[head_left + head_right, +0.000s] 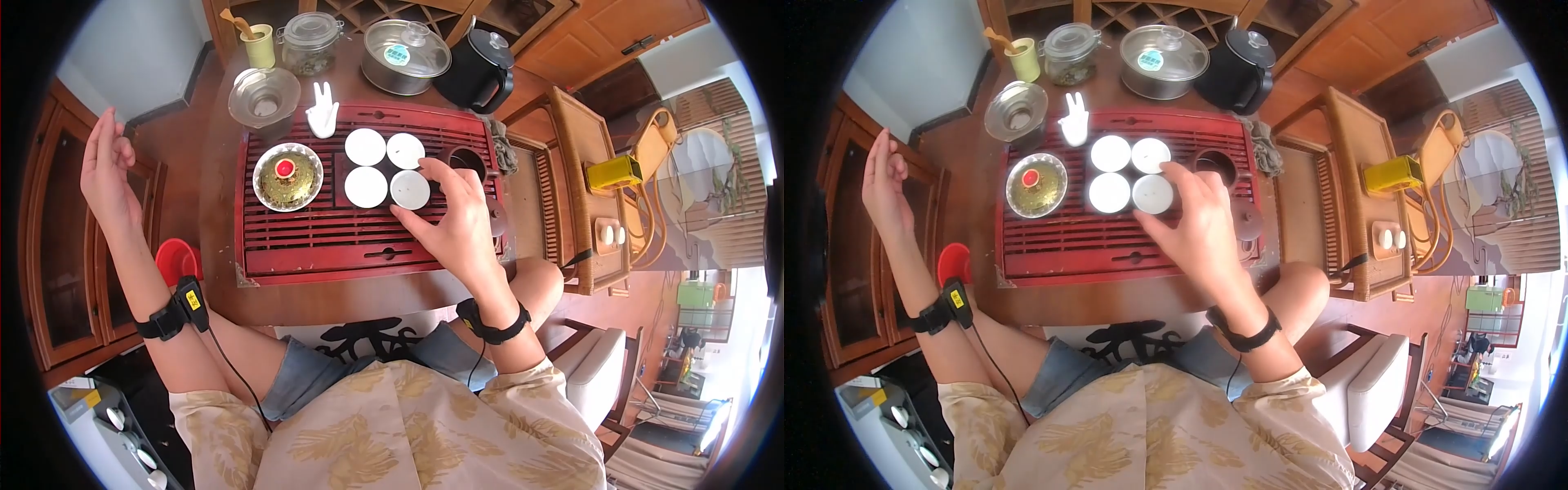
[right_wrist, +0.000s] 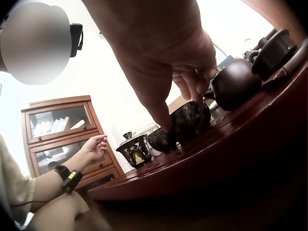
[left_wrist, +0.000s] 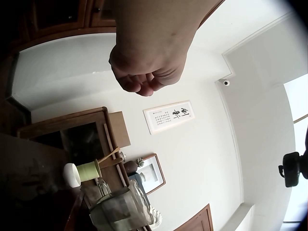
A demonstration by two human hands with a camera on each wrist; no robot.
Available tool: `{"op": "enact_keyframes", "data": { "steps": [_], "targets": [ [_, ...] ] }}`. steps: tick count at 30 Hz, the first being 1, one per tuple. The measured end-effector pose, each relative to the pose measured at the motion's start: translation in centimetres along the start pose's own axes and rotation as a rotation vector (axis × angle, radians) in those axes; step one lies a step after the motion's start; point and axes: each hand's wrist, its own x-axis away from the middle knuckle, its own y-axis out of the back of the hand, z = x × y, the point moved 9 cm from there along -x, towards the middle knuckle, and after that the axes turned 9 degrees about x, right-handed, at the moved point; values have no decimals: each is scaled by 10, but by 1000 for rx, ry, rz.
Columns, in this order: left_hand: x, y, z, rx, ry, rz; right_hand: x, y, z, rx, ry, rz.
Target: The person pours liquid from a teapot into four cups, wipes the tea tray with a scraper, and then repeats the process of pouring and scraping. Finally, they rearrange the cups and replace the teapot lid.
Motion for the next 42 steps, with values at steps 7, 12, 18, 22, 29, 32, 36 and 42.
{"op": "enact_keyframes", "data": {
  "steps": [7, 12, 18, 22, 29, 32, 36, 42],
  "targets": [
    [-4, 6, 4, -26, -1, 3, 0, 39, -15, -79, -115, -26],
    [-7, 9, 8, -20, -5, 20, 0, 61, -52, -300, -327, 13],
    [-6, 10, 9, -19, -9, 29, -7, 82, -89, -211, -280, -73],
    [-7, 9, 9, -21, -16, 41, -13, 82, -91, -78, -198, -47],
    [-6, 8, 7, -38, -22, 38, -23, 78, -73, 132, -20, 3],
    [-4, 7, 6, -49, -22, 22, -27, 77, -67, 168, -2, 40],
    [-2, 5, 2, -70, -44, 10, -32, 78, -57, 211, 58, 44],
    [-3, 7, 3, -40, -62, 15, -39, 78, -37, 270, 179, 42]
  ]
}}
